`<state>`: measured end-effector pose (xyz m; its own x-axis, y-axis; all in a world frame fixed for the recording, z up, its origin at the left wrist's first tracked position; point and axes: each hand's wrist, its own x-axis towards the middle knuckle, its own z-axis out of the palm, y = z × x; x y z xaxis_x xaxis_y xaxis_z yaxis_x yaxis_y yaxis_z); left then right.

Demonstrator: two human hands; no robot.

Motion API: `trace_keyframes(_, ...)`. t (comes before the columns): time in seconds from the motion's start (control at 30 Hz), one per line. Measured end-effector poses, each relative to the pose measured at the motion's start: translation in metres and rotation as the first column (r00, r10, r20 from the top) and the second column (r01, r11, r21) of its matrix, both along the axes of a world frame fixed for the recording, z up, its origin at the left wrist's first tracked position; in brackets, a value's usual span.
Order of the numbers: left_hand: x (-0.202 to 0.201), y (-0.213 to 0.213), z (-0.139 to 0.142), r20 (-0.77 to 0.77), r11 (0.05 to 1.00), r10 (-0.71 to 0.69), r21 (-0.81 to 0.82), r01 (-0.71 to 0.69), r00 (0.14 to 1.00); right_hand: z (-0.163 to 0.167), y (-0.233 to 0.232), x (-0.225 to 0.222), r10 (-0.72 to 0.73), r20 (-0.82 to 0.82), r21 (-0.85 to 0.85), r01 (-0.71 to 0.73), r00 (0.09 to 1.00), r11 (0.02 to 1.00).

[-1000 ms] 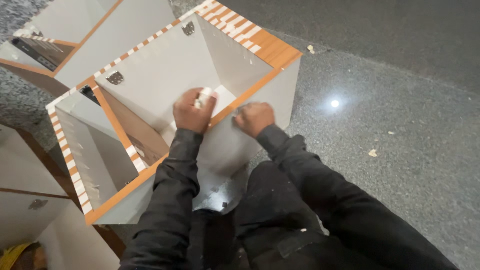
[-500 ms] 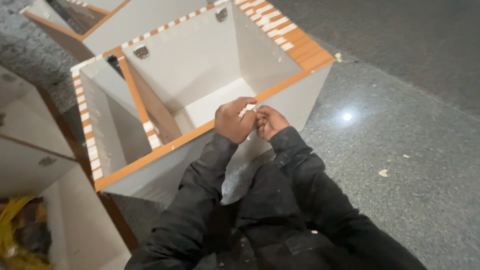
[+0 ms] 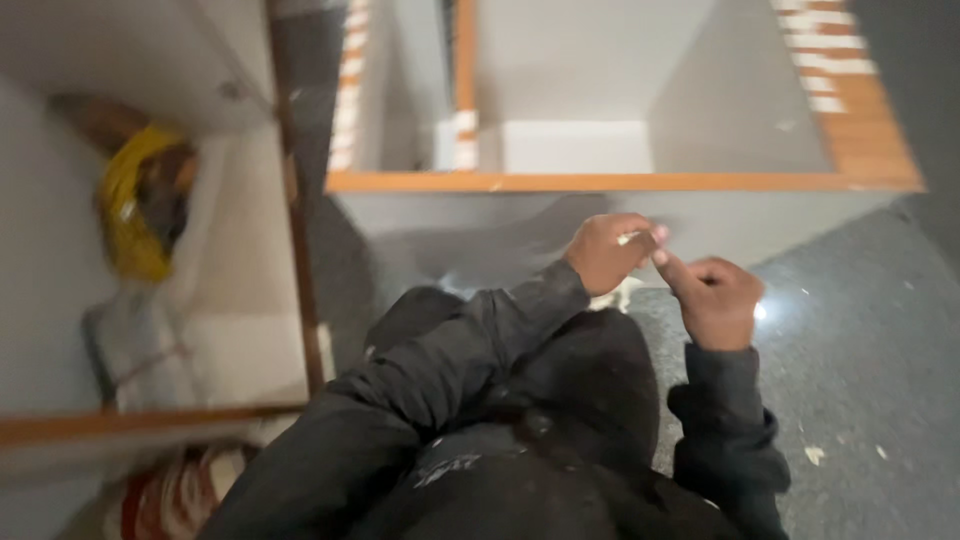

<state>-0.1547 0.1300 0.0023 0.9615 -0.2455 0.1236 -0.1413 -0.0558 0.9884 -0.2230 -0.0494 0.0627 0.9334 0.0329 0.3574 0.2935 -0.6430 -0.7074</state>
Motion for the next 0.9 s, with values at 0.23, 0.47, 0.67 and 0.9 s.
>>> trace_keyframes(0.23, -0.090, 0.051, -0.141, -0.239, 0.349, -0.433, -0.933, -0.082, 0.869, -0.061, 0.118, -0.064, 0.567, 0.226, -0.177, -0.539, 0.792, 0.824)
trace_keyframes(0.47, -0.169, 0.115, -0.124, -0.498, 0.311, -0.255, -0.854, -0.417, 0.829, -0.098, 0.143, -0.075, 0.579, 0.092, -0.189, -0.557, 0.810, 0.809)
trace_keyframes(0.67, -0.178, 0.111, -0.081, -0.446, 0.225, -0.236, -0.889, -0.398, 0.863, -0.085, 0.172, -0.079, 0.881, 0.172, -0.237, -0.850, 0.441, 0.471)
trace_keyframes(0.9, -0.183, 0.150, -0.099, -0.765, 0.539, 0.184, -0.446, -0.714, 0.617, -0.091, 0.153, -0.050, 0.336, 0.236, -0.159, -0.304, 0.912, 0.939)
